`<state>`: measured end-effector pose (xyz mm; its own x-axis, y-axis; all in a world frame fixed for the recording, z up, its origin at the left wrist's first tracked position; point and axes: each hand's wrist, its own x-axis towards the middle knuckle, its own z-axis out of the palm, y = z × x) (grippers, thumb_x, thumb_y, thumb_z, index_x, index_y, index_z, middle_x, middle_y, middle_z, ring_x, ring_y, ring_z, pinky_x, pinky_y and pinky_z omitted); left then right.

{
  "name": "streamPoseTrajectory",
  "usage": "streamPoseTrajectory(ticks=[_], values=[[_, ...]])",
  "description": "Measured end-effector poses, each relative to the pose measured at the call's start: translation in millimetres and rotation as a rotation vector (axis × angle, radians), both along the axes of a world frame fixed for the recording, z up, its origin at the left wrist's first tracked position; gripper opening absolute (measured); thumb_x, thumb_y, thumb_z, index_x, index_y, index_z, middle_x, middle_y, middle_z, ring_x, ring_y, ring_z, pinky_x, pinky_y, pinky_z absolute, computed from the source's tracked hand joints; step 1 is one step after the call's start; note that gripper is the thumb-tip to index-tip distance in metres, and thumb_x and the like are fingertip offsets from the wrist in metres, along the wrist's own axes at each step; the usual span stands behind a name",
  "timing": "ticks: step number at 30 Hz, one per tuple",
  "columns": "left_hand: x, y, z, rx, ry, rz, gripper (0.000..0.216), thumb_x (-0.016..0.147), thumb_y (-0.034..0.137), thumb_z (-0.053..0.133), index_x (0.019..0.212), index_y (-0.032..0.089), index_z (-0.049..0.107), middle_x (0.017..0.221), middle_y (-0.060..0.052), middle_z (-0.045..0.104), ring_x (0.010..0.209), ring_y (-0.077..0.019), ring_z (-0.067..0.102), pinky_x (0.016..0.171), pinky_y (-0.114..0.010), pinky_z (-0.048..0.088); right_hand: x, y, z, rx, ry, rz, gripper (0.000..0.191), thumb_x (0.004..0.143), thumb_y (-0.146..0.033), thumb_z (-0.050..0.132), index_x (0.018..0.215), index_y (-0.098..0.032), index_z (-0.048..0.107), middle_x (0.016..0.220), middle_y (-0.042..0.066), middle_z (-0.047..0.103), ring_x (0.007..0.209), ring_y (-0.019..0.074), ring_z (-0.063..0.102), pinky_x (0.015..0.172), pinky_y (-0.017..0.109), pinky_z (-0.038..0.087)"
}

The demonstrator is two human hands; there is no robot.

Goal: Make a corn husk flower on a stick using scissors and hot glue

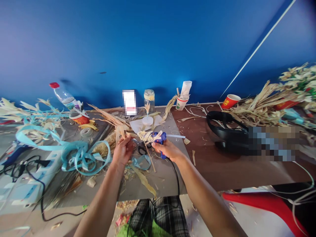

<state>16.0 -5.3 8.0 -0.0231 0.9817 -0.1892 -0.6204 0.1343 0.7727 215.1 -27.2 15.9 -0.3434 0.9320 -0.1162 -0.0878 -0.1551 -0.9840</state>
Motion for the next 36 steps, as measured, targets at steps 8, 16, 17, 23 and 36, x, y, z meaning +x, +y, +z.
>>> streamPoseTrajectory(ticks=[8,16,17,23,36], values=[[1.0,0.3,-1.6,0.001,0.014,-0.039,0.017,0.063,0.018,0.073,0.066,0.013,0.057,0.042,0.009,0.037,0.035,-0.0002,0.026,0.043,-0.017,0.034,1.3,-0.5,2.9,-0.039,0.035,-0.016,0.043,0.062,-0.053,0.067,0.059,-0.018,0.042,0.051,-0.005,0.038,0.049,0.0082,0.034,0.048,0.024,0.023],[3.9,-1.1,-0.3,-0.014,0.051,-0.047,0.019,0.062,0.019,0.074,0.066,0.014,0.056,0.043,0.009,0.037,0.036,-0.0006,0.027,0.045,-0.017,0.036,1.8,0.5,-0.5,-0.009,0.004,0.015,0.042,0.065,-0.053,0.064,0.059,-0.018,0.042,0.051,-0.005,0.039,0.049,0.0081,0.034,0.048,0.024,0.023],[3.4,-1.0,-0.5,-0.008,0.045,-0.051,0.019,0.063,0.019,0.073,0.066,0.014,0.056,0.043,0.01,0.037,0.036,-0.0005,0.026,0.046,-0.017,0.036,2.2,0.7,-0.3,-0.01,-0.001,0.018,0.042,0.066,-0.053,0.064,0.059,-0.018,0.042,0.051,-0.005,0.039,0.049,0.0081,0.034,0.048,0.024,0.023],[0.8,-2.4,1.3,0.054,0.012,-0.086,0.017,0.067,0.02,0.071,0.065,0.014,0.055,0.043,0.01,0.032,0.035,-0.0007,0.023,0.049,-0.02,0.039,5.2,1.1,2.6,-0.026,0.024,0.006,0.042,0.063,-0.051,0.067,0.057,-0.018,0.042,0.049,-0.006,0.038,0.048,0.0076,0.034,0.048,0.024,0.023],[1.1,-1.0,-0.7,0.024,0.022,-0.1,0.021,0.064,0.017,0.073,0.066,0.014,0.053,0.041,0.011,0.031,0.035,-0.0006,0.025,0.047,-0.018,0.037,4.2,0.3,1.8,-0.012,0.091,0.034,0.041,0.066,-0.05,0.066,0.057,-0.018,0.042,0.05,-0.005,0.038,0.049,0.0082,0.034,0.049,0.024,0.023]])
